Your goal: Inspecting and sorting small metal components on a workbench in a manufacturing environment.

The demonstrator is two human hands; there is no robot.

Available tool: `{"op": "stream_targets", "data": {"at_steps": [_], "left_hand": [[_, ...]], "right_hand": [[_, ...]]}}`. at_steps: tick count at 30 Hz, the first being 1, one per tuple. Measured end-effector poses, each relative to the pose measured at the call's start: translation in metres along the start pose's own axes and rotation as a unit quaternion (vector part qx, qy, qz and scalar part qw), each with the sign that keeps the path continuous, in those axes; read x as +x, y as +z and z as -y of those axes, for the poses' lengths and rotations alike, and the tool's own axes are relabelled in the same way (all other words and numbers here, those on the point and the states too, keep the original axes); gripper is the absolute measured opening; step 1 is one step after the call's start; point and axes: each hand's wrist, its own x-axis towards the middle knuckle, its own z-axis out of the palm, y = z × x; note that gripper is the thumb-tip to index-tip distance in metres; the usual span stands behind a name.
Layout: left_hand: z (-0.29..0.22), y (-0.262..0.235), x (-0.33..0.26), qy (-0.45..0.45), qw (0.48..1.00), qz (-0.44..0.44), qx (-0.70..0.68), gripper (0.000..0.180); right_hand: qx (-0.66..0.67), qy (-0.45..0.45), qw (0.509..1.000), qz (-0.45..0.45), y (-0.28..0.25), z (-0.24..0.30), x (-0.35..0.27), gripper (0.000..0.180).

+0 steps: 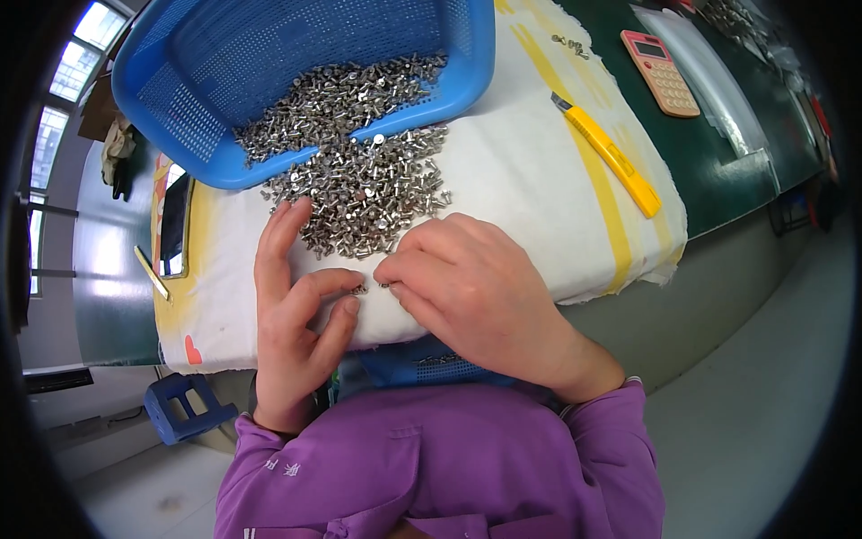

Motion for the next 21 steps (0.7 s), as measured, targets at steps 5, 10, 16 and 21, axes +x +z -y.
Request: {"op": "stream_targets", "data": {"at_steps": [5, 10, 16, 21], "left_hand": [[0.0009, 0.0039, -0.0008, -0.014, 1.000, -0.019, -0.017, 0.018], [0.0009, 0.0042, -0.0015, -0.023, 0.999, -0.026, -0.014, 0.017], [0.0009, 0.0047, -0.0011, -0.023, 0.999, -0.028, -0.007, 0.016], [0.0013, 0.0053, -0.0009, -0.021, 0.999, -0.028, -0.012, 0.015]], "right_hand": [[-0.002, -0.002, 1.000, 0.010, 0.0031, 0.0019, 0.0006, 0.020], [0.012, -0.005, 1.000, 0.004, 0.0057, 0.0041, 0.0034, 0.020], [0.026, -0.008, 1.000, 0.002, 0.0084, 0.0053, 0.0042, 0.025], [0.014, -0.007, 1.000, -0.004, 0.0072, 0.0053, 0.0042, 0.030]]}}
